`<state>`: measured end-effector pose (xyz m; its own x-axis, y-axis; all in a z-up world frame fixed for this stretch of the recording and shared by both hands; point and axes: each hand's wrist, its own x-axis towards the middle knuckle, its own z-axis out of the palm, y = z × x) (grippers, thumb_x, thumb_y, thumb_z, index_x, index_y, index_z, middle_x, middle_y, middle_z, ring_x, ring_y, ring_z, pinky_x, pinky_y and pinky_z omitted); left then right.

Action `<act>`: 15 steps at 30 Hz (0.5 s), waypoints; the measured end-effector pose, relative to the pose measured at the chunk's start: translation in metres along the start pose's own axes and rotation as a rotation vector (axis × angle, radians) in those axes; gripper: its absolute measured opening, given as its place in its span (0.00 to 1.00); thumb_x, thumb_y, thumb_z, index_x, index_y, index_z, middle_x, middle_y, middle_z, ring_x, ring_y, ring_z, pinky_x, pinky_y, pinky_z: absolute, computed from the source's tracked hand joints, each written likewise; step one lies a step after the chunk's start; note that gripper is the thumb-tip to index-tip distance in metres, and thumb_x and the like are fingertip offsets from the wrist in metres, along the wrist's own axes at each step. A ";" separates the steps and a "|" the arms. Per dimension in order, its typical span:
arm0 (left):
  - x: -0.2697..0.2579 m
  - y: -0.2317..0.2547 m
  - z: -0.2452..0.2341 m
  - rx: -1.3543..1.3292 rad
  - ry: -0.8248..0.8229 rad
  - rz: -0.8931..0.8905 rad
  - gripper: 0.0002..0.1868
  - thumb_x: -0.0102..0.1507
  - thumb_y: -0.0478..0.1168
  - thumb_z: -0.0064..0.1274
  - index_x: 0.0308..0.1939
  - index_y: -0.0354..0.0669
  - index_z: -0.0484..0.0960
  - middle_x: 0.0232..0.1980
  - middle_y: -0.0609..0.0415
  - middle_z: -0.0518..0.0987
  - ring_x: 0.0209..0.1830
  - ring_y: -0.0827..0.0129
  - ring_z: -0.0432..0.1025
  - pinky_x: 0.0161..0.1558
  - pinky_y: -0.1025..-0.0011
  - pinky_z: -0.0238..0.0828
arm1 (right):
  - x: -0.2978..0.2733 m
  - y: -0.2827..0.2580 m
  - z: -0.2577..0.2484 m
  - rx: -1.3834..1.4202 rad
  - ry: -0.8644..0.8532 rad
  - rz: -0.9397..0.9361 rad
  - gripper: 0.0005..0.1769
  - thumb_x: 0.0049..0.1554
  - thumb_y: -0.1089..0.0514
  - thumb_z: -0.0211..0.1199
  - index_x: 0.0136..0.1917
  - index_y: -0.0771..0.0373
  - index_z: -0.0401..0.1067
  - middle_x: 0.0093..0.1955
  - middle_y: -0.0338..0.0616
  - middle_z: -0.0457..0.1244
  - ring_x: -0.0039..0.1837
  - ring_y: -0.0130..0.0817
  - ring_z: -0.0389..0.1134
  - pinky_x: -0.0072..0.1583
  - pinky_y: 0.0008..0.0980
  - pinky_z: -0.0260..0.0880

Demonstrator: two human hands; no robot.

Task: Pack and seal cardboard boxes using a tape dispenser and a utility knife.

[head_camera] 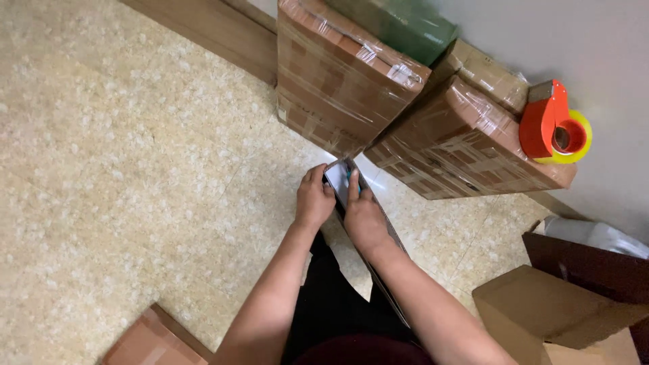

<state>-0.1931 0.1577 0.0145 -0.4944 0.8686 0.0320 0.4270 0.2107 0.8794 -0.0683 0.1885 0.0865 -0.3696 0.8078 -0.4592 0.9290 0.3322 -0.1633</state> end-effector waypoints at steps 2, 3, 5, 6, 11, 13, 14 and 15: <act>-0.004 -0.005 0.001 0.022 -0.015 -0.007 0.28 0.54 0.27 0.50 0.61 0.34 0.74 0.58 0.35 0.78 0.57 0.40 0.72 0.58 0.53 0.70 | -0.005 -0.002 -0.001 -0.020 -0.036 0.004 0.46 0.60 0.61 0.51 0.85 0.65 0.31 0.63 0.70 0.60 0.58 0.62 0.70 0.58 0.49 0.73; -0.010 -0.008 0.000 0.025 -0.004 -0.006 0.28 0.55 0.27 0.50 0.61 0.35 0.74 0.59 0.35 0.77 0.58 0.39 0.71 0.59 0.53 0.70 | -0.006 -0.003 0.005 -0.031 -0.070 0.011 0.46 0.61 0.61 0.50 0.85 0.65 0.31 0.63 0.70 0.60 0.58 0.62 0.70 0.58 0.49 0.73; -0.012 -0.011 -0.002 0.029 0.010 -0.004 0.28 0.56 0.28 0.50 0.62 0.35 0.73 0.60 0.35 0.77 0.59 0.39 0.71 0.60 0.52 0.70 | -0.001 -0.006 0.008 -0.041 -0.102 0.016 0.45 0.62 0.61 0.49 0.85 0.64 0.31 0.64 0.70 0.60 0.58 0.62 0.70 0.58 0.48 0.74; -0.009 -0.011 -0.004 0.015 -0.004 -0.002 0.28 0.57 0.27 0.48 0.63 0.35 0.73 0.60 0.36 0.77 0.60 0.40 0.71 0.61 0.53 0.70 | 0.005 -0.009 0.005 -0.015 -0.104 0.020 0.45 0.62 0.60 0.50 0.85 0.65 0.31 0.65 0.72 0.59 0.58 0.62 0.70 0.58 0.48 0.73; -0.004 -0.002 -0.010 0.001 -0.041 0.006 0.28 0.57 0.26 0.47 0.63 0.34 0.73 0.61 0.35 0.77 0.62 0.40 0.71 0.62 0.53 0.69 | 0.031 -0.017 0.002 0.035 -0.141 0.057 0.45 0.62 0.58 0.50 0.84 0.66 0.32 0.66 0.75 0.57 0.60 0.64 0.69 0.59 0.48 0.73; -0.005 -0.001 -0.012 -0.003 -0.078 -0.039 0.30 0.56 0.26 0.46 0.64 0.35 0.73 0.62 0.35 0.76 0.62 0.41 0.71 0.62 0.54 0.69 | 0.038 -0.023 -0.002 0.054 -0.181 0.097 0.43 0.65 0.54 0.49 0.84 0.65 0.32 0.68 0.74 0.57 0.63 0.63 0.68 0.61 0.50 0.71; -0.005 -0.002 -0.012 -0.001 -0.080 -0.038 0.30 0.56 0.26 0.46 0.64 0.35 0.73 0.62 0.35 0.76 0.62 0.41 0.71 0.62 0.54 0.69 | 0.034 -0.023 -0.002 0.058 -0.182 0.097 0.43 0.65 0.54 0.49 0.84 0.65 0.32 0.68 0.74 0.57 0.63 0.63 0.68 0.61 0.50 0.71; -0.005 -0.003 -0.011 0.017 -0.057 -0.003 0.27 0.58 0.28 0.48 0.63 0.33 0.74 0.61 0.35 0.77 0.60 0.41 0.71 0.61 0.54 0.69 | 0.030 -0.022 -0.003 0.066 -0.189 0.102 0.43 0.64 0.52 0.50 0.84 0.63 0.33 0.68 0.73 0.57 0.64 0.63 0.67 0.63 0.50 0.70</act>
<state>-0.2002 0.1478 0.0168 -0.4524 0.8918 0.0020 0.4383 0.2204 0.8714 -0.1000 0.2069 0.0786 -0.2692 0.7281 -0.6304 0.9629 0.2161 -0.1616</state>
